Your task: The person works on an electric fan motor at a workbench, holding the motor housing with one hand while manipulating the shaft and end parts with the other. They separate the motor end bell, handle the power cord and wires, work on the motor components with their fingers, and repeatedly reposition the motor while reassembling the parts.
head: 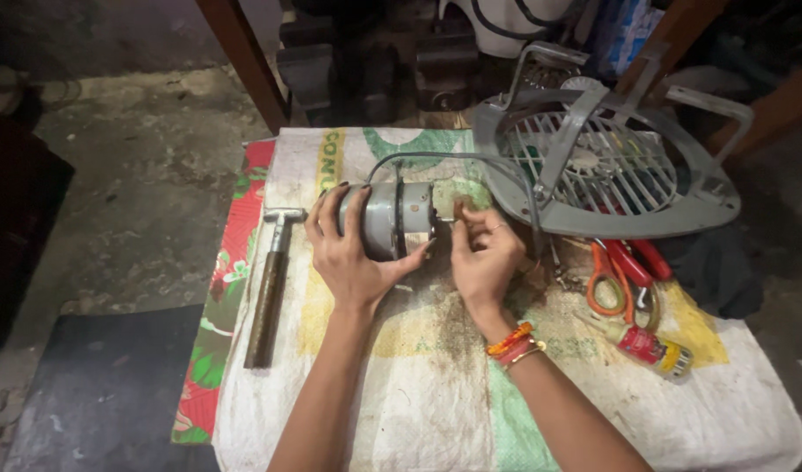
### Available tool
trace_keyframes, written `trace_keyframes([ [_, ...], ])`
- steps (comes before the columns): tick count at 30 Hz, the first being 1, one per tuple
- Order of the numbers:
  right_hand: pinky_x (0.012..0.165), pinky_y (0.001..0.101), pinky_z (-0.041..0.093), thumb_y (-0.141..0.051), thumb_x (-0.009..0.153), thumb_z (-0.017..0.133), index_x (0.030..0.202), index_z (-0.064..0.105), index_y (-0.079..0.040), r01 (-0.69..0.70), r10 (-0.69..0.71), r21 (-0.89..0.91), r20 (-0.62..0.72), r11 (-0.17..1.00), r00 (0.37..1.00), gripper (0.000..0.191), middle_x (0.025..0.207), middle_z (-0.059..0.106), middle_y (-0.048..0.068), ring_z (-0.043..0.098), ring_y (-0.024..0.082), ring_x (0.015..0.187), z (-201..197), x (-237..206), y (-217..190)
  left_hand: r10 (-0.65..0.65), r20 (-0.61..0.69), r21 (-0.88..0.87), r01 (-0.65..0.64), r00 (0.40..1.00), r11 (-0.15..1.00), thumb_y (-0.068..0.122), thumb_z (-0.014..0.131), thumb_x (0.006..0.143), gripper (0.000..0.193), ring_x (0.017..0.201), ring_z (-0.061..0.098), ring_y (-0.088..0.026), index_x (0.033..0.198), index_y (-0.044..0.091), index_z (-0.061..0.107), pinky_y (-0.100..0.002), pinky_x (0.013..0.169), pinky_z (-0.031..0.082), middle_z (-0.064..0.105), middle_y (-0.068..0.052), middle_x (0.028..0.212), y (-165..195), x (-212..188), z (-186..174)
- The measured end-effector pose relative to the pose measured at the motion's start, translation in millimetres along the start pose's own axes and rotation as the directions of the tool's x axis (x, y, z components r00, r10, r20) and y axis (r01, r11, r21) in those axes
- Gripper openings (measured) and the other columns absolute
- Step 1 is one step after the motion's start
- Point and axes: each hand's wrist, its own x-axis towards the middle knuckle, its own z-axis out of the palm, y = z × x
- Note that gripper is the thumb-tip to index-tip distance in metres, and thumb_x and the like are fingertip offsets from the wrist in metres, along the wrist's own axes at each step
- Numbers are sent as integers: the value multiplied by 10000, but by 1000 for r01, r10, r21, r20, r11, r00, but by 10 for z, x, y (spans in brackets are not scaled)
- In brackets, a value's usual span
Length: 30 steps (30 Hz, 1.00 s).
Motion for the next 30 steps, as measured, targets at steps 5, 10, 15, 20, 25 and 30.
trace_keyframes([
  [5,539,229,526,52,918,709,998,704,30,74,-75,16,85,997,994,83,834,727,97,683,98,666,-6,-2,28,0,-2,13,0,1000,1000,691,834,652,879,1309,509,-387,1291,115,653,-543,1065,491,579,-138,1350,-16,-5,26],
  [10,528,209,536,36,915,701,973,697,26,48,-48,-2,94,999,994,58,825,720,76,690,78,661,-15,2,20,-16,6,15,16,1000,1000,718,812,652,898,1308,498,-406,1288,108,640,-540,1016,495,568,-153,1349,-11,1,34],
  [15,555,222,501,43,923,701,972,689,33,-1,1,-10,-18,1000,1000,51,783,713,79,662,87,657,-37,-12,-50,7,10,1,-7,1000,1000,719,822,666,896,1322,506,-388,1305,117,643,-549,1087,486,577,-137,1371,-4,1,2],
  [20,613,224,545,49,906,700,1005,703,26,200,-199,1,109,980,974,101,882,731,88,695,99,738,-80,18,-48,-1,4,-5,1,1000,1000,715,822,665,898,1315,499,-399,1296,105,638,-543,1066,485,570,-146,1366,5,7,14],
  [25,557,223,534,41,927,701,993,696,28,52,-55,28,84,998,995,67,829,730,90,687,103,664,-78,37,10,1,5,8,-1,1000,1000,710,829,672,889,1325,499,-393,1298,109,640,-542,1070,490,568,-138,1364,-6,4,24],
  [30,526,214,534,50,913,700,990,705,23,96,-95,-7,69,995,993,81,851,732,95,692,109,656,-72,32,35,-2,10,2,2,1000,1000,713,828,652,900,1319,497,-392,1292,107,644,-542,1053,496,571,-139,1359,-8,-1,30],
])
